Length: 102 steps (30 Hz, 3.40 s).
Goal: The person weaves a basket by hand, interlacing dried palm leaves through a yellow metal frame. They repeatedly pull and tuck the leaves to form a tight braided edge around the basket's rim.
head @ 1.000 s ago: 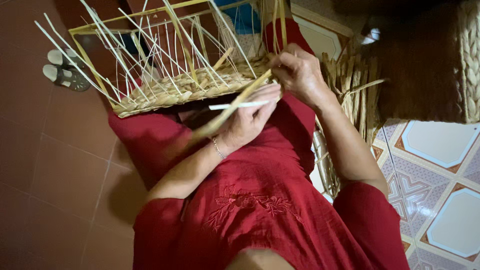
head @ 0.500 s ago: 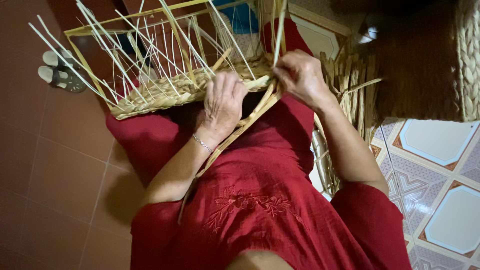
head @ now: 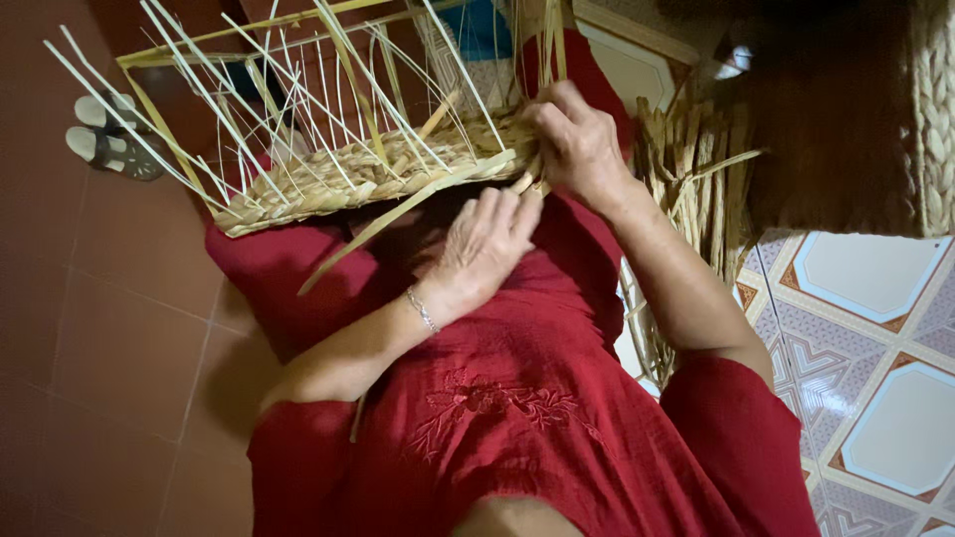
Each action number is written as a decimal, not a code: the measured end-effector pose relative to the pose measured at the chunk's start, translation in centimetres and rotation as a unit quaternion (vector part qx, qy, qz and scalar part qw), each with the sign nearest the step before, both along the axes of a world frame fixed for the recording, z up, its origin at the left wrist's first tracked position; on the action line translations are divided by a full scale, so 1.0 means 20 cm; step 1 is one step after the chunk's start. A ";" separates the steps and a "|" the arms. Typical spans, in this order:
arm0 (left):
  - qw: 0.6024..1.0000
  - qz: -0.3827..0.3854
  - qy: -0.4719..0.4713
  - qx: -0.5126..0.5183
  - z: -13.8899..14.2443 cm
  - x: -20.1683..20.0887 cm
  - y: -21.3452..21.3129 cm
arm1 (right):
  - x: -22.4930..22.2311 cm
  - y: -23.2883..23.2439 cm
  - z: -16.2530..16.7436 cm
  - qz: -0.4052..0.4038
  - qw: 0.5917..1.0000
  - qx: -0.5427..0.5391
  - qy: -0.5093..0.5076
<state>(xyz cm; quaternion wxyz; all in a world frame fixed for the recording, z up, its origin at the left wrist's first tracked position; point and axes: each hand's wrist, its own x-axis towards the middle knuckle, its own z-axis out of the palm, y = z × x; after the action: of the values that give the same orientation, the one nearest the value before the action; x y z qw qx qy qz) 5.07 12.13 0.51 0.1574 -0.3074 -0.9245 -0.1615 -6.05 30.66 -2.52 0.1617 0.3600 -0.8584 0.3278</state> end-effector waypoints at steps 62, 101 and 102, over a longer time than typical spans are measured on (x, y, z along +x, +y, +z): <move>0.981 0.158 0.096 0.053 -0.05 -0.07 -0.33 | 0.05 -0.09 0.18 0.035 0.996 0.048 -0.064; 0.809 0.033 -0.295 0.507 -0.09 -0.26 -0.46 | 0.00 -0.14 0.29 0.105 0.958 0.101 -0.247; 0.786 0.046 -0.314 0.530 -0.08 -0.28 -0.46 | -0.01 -0.14 0.30 0.111 0.955 0.100 -0.256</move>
<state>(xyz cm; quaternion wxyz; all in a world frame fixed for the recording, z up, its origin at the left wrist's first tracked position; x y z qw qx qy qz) -0.44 3.03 -1.19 0.0042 -0.0649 -0.7050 -0.7062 -6.33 27.77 3.43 -0.1378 0.3718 -0.8538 0.3373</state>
